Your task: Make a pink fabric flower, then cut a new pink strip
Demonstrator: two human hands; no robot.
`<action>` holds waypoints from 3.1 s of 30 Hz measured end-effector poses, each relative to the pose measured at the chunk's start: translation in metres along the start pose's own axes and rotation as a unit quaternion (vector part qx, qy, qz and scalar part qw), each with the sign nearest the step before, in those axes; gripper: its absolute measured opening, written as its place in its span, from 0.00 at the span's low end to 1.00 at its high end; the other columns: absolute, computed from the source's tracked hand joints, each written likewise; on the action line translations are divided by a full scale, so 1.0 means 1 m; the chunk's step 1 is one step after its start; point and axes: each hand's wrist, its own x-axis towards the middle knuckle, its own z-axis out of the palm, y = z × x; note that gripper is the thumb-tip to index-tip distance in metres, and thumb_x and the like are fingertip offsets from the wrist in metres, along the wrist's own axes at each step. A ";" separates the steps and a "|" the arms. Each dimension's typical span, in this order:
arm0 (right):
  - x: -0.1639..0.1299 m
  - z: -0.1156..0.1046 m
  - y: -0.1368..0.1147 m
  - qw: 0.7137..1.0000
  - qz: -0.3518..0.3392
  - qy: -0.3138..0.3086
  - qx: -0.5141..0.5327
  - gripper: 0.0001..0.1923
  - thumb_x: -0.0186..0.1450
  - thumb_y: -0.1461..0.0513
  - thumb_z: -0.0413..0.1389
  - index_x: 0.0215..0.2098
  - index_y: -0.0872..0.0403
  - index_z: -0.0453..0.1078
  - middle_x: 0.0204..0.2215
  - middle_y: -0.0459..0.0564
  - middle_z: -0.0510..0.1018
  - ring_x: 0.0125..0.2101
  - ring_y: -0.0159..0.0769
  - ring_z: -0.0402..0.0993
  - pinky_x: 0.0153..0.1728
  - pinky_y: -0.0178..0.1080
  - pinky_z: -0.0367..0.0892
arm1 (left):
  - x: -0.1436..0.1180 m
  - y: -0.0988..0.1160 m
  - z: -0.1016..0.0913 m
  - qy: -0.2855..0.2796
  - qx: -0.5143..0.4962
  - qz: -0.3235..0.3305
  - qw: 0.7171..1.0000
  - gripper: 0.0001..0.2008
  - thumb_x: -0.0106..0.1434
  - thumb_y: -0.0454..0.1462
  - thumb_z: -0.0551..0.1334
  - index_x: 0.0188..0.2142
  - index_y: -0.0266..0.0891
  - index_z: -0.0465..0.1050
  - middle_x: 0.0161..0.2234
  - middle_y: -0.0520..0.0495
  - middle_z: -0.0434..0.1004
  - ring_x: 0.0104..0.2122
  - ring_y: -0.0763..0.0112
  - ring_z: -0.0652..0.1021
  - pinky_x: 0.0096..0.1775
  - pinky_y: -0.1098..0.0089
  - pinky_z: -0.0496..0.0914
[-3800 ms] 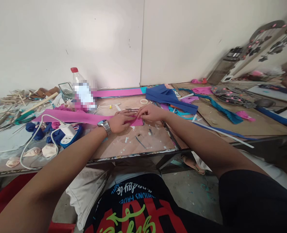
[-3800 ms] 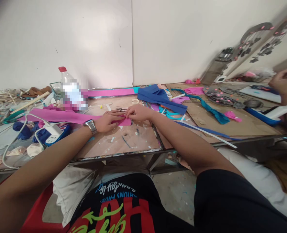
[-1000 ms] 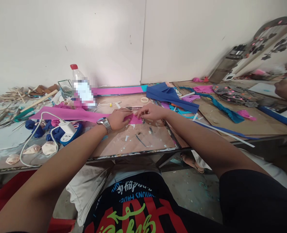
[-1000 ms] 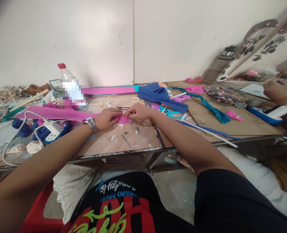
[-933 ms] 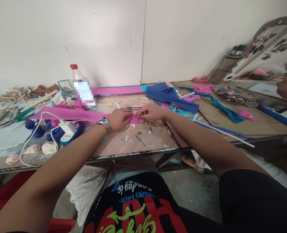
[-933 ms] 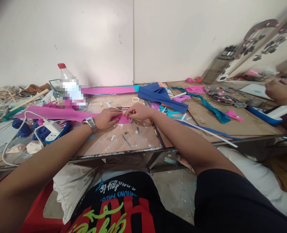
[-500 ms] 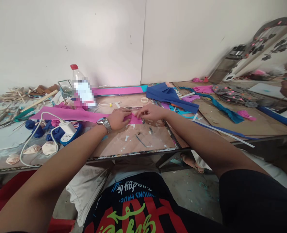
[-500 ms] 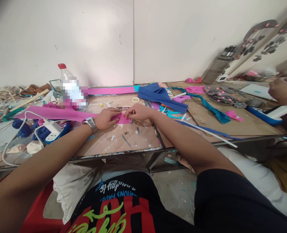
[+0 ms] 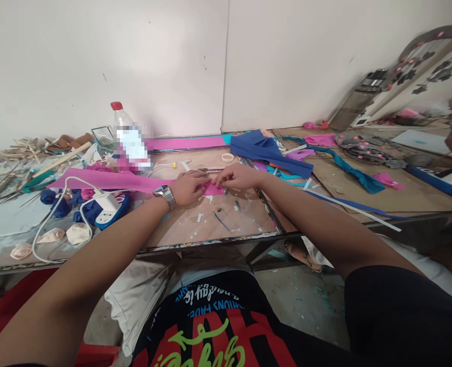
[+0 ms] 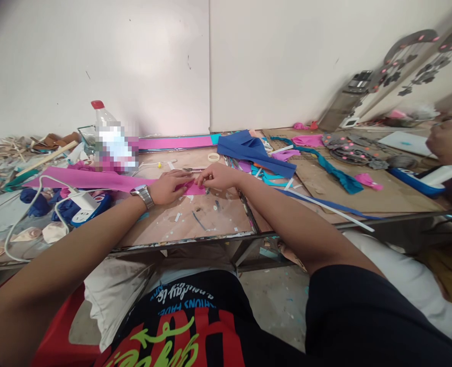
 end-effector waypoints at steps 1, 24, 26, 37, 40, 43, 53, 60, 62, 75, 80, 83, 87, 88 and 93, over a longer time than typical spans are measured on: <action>0.000 0.000 0.000 1.000 0.000 -0.001 0.001 0.14 0.59 0.65 0.57 0.39 0.53 0.83 0.45 0.48 0.86 0.38 0.34 0.82 0.38 0.31 0.73 | 0.000 0.001 -0.001 0.000 0.002 -0.002 1.000 0.25 0.69 0.42 0.53 0.64 0.41 0.69 0.66 0.42 0.68 0.65 0.53 0.67 0.65 0.50 0.62; -0.001 -0.005 -0.008 1.000 0.000 -0.020 -0.018 0.15 0.61 0.65 0.56 0.41 0.55 0.83 0.41 0.48 0.86 0.35 0.32 0.80 0.35 0.30 0.69 | 0.000 0.002 0.000 -0.036 0.009 -0.034 0.999 0.27 0.70 0.43 0.51 0.67 0.49 0.64 0.70 0.46 0.59 0.68 0.51 0.62 0.64 0.45 0.59; -0.001 -0.006 -0.008 0.999 0.004 -0.020 -0.026 0.15 0.61 0.65 0.56 0.42 0.55 0.83 0.40 0.48 0.87 0.35 0.32 0.80 0.35 0.30 0.69 | 0.000 0.002 0.000 -0.036 0.009 -0.034 0.999 0.27 0.70 0.43 0.51 0.67 0.49 0.64 0.70 0.46 0.59 0.68 0.51 0.62 0.64 0.45 0.59; -0.002 -0.009 -0.004 0.999 0.024 -0.015 -0.024 0.17 0.58 0.68 0.54 0.38 0.54 0.84 0.36 0.46 0.87 0.36 0.34 0.82 0.38 0.31 0.71 | 0.000 0.001 0.001 -0.029 0.015 -0.027 0.999 0.26 0.71 0.42 0.51 0.67 0.50 0.65 0.70 0.46 0.60 0.68 0.53 0.62 0.65 0.46 0.59; -0.003 -0.009 -0.005 0.999 0.025 -0.014 -0.032 0.16 0.58 0.68 0.54 0.38 0.54 0.84 0.36 0.46 0.87 0.35 0.34 0.82 0.38 0.31 0.71 | -0.001 0.000 0.002 -0.026 0.013 -0.028 0.999 0.26 0.70 0.42 0.51 0.67 0.50 0.65 0.70 0.46 0.60 0.68 0.53 0.63 0.65 0.46 0.59; -0.003 -0.011 -0.007 0.999 0.025 -0.014 -0.038 0.16 0.58 0.67 0.55 0.37 0.54 0.84 0.35 0.46 0.87 0.35 0.33 0.81 0.37 0.31 0.71 | -0.001 0.001 0.002 -0.023 0.014 -0.025 0.999 0.26 0.70 0.42 0.52 0.66 0.50 0.65 0.70 0.46 0.60 0.68 0.53 0.63 0.65 0.46 0.59; -0.004 -0.014 -0.009 0.998 0.021 -0.013 -0.050 0.15 0.59 0.67 0.55 0.36 0.54 0.84 0.33 0.47 0.87 0.34 0.34 0.81 0.36 0.31 0.70 | -0.001 0.003 -0.003 -0.027 0.014 -0.025 0.999 0.27 0.68 0.41 0.52 0.67 0.47 0.65 0.70 0.46 0.60 0.68 0.53 0.63 0.65 0.46 0.60; -0.003 -0.007 -0.004 0.999 0.008 0.002 -0.051 0.14 0.61 0.65 0.56 0.40 0.54 0.83 0.36 0.47 0.86 0.34 0.33 0.80 0.37 0.32 0.70 | -0.001 0.003 -0.006 -0.020 0.020 -0.028 0.999 0.27 0.67 0.42 0.54 0.65 0.47 0.67 0.69 0.45 0.62 0.67 0.53 0.63 0.65 0.47 0.61; -0.001 -0.004 -0.003 0.998 -0.013 0.011 -0.058 0.15 0.61 0.65 0.56 0.43 0.54 0.83 0.39 0.49 0.86 0.37 0.34 0.80 0.40 0.33 0.71 | -0.001 0.001 -0.006 -0.023 0.018 -0.027 0.999 0.28 0.67 0.43 0.54 0.66 0.47 0.66 0.69 0.46 0.62 0.67 0.53 0.63 0.65 0.47 0.60; 0.003 0.002 0.003 0.996 -0.058 0.007 -0.065 0.17 0.60 0.67 0.56 0.41 0.50 0.84 0.48 0.45 0.85 0.50 0.37 0.80 0.54 0.36 0.71 | 0.000 -0.001 -0.005 -0.032 0.015 -0.036 0.999 0.28 0.67 0.44 0.53 0.66 0.43 0.66 0.70 0.45 0.60 0.68 0.53 0.63 0.67 0.48 0.59; 0.002 0.001 0.001 0.996 -0.045 0.003 -0.077 0.17 0.61 0.67 0.56 0.43 0.50 0.84 0.50 0.47 0.84 0.50 0.38 0.80 0.54 0.37 0.72 | 0.000 -0.002 -0.005 -0.036 0.011 -0.039 0.999 0.29 0.67 0.44 0.54 0.66 0.43 0.66 0.70 0.44 0.60 0.68 0.53 0.63 0.67 0.48 0.58; 0.002 0.000 -0.001 0.996 -0.043 0.004 -0.081 0.16 0.61 0.67 0.57 0.43 0.51 0.84 0.48 0.48 0.85 0.49 0.39 0.81 0.53 0.38 0.72 | 0.000 -0.002 -0.005 -0.032 0.008 -0.039 0.999 0.29 0.67 0.44 0.54 0.66 0.42 0.66 0.70 0.44 0.61 0.68 0.53 0.63 0.68 0.49 0.57; 0.002 0.000 -0.003 0.995 -0.046 0.002 -0.093 0.16 0.62 0.67 0.57 0.43 0.51 0.84 0.47 0.47 0.85 0.49 0.38 0.81 0.52 0.36 0.73 | -0.001 -0.001 -0.005 -0.031 0.006 -0.040 0.999 0.29 0.67 0.44 0.54 0.66 0.43 0.66 0.70 0.44 0.61 0.68 0.54 0.63 0.68 0.50 0.57; 0.002 0.000 -0.003 0.994 -0.048 0.000 -0.099 0.15 0.62 0.66 0.57 0.43 0.51 0.84 0.47 0.47 0.85 0.49 0.37 0.81 0.52 0.36 0.73 | -0.001 -0.001 -0.005 -0.033 0.006 -0.040 0.999 0.30 0.67 0.44 0.54 0.67 0.42 0.65 0.70 0.44 0.61 0.68 0.54 0.63 0.68 0.50 0.56; 0.002 -0.002 -0.003 0.988 -0.071 -0.005 -0.134 0.15 0.63 0.66 0.57 0.43 0.51 0.84 0.47 0.48 0.85 0.49 0.38 0.81 0.55 0.39 0.71 | -0.001 0.000 -0.006 -0.035 0.005 -0.038 0.999 0.30 0.66 0.43 0.54 0.67 0.42 0.65 0.70 0.44 0.60 0.68 0.53 0.63 0.68 0.50 0.57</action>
